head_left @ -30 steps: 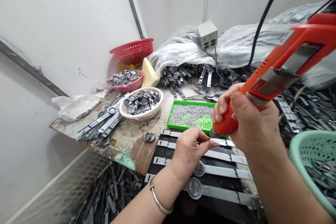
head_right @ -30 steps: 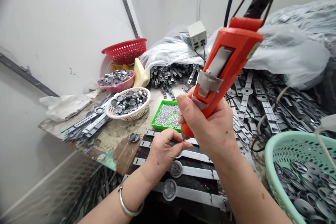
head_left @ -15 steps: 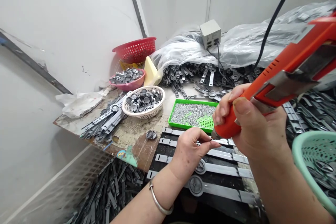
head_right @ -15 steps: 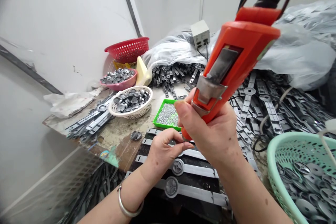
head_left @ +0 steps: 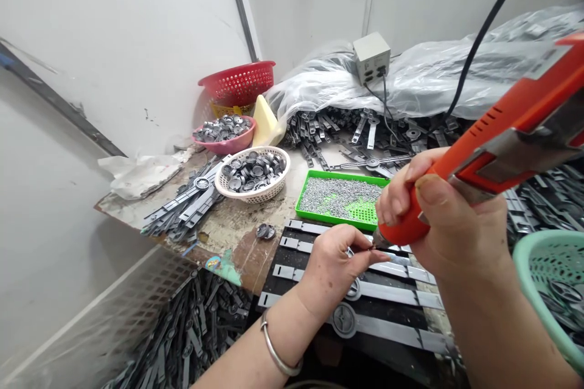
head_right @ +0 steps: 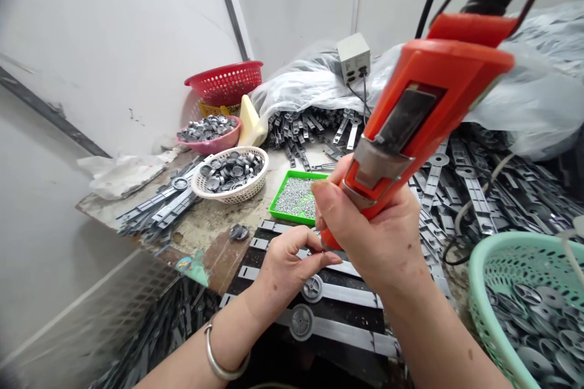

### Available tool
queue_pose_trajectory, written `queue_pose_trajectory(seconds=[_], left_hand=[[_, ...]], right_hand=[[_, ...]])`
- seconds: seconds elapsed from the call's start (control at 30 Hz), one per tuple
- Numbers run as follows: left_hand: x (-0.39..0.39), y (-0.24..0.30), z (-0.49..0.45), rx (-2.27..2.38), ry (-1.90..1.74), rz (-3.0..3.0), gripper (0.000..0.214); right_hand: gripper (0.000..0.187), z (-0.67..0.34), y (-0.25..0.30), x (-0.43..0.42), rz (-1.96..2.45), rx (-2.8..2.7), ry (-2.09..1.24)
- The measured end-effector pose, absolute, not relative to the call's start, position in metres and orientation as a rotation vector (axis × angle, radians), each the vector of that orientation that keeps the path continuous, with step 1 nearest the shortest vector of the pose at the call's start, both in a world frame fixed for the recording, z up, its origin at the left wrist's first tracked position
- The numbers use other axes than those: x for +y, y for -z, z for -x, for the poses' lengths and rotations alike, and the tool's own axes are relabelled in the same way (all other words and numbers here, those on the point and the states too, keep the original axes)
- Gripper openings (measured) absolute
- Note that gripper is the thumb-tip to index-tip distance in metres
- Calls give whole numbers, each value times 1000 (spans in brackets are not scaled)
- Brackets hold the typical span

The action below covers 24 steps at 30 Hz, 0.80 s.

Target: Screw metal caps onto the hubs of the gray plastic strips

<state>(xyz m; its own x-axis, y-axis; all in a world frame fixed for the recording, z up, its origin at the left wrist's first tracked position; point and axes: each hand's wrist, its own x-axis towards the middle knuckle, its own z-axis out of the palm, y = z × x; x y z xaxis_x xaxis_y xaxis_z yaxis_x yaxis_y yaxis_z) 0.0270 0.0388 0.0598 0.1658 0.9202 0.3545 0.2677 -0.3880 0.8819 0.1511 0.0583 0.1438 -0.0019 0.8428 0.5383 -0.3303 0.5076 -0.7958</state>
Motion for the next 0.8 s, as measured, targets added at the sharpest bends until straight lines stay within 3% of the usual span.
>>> queue_pose_trajectory(seconds=[0.57,0.8], left_hand=[[29,-56,-15,1169,-1165,-1878,25],[18,-38,5,1511,-984,-2116,54]], right_hand=[[18,-131,-150,45,755,-1227,-987],[31,-119,-137,73,984,-1107,-864]])
